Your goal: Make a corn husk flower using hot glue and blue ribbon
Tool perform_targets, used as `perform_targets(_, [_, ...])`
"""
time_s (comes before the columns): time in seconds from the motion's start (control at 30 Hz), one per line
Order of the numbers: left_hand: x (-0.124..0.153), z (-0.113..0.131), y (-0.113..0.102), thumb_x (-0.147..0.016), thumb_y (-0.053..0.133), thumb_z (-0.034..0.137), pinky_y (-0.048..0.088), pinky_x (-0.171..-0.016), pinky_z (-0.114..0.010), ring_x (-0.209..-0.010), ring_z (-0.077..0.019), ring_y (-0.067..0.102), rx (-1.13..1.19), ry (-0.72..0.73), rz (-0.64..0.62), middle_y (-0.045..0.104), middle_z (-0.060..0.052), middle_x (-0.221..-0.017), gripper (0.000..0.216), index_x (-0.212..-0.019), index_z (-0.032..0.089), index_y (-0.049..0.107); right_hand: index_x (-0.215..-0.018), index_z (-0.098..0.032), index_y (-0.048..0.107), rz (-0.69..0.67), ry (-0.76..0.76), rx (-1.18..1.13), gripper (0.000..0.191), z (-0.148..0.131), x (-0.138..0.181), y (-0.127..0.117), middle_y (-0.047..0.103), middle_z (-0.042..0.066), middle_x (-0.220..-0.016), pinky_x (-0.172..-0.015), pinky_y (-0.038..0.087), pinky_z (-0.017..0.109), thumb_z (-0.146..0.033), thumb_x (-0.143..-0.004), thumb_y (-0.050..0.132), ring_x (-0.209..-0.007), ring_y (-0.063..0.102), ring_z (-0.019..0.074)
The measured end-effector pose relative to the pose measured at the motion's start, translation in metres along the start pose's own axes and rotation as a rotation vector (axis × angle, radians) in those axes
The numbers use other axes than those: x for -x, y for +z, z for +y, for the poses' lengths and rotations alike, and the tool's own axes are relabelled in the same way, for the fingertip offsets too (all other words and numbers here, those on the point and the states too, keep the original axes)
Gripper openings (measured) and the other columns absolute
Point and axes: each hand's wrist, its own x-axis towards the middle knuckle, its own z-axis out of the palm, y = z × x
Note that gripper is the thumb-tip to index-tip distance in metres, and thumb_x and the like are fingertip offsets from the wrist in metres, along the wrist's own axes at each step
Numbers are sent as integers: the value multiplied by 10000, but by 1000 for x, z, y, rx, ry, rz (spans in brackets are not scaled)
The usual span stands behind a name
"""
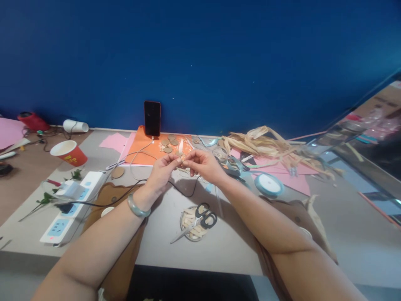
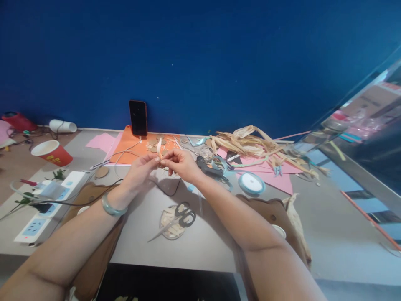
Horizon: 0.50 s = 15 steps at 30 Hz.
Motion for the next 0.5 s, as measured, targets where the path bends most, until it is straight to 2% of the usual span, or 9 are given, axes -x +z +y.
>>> perform_targets(0.23, [-3,-4,-2,-681,752,305,401,-650,-246,-638,-105,545,14,-9,-37,626,4,-655,197,-725,152,636,-742,-148,573,26,-24,38,300,1,-2,-1,668,12,-656,-442,399,202,-404,-731,728,-456,528,69])
perform_targets(0.5, [-3,-3,-2,-661,759,292,379,-618,-235,-609,-93,515,-7,-59,-13,604,8,-647,188,-715,155,643,-707,-153,603,94,-65,74,284,0,-1,-2,611,-13,-588,-493,416,228,-392,-697,755,-499,504,81])
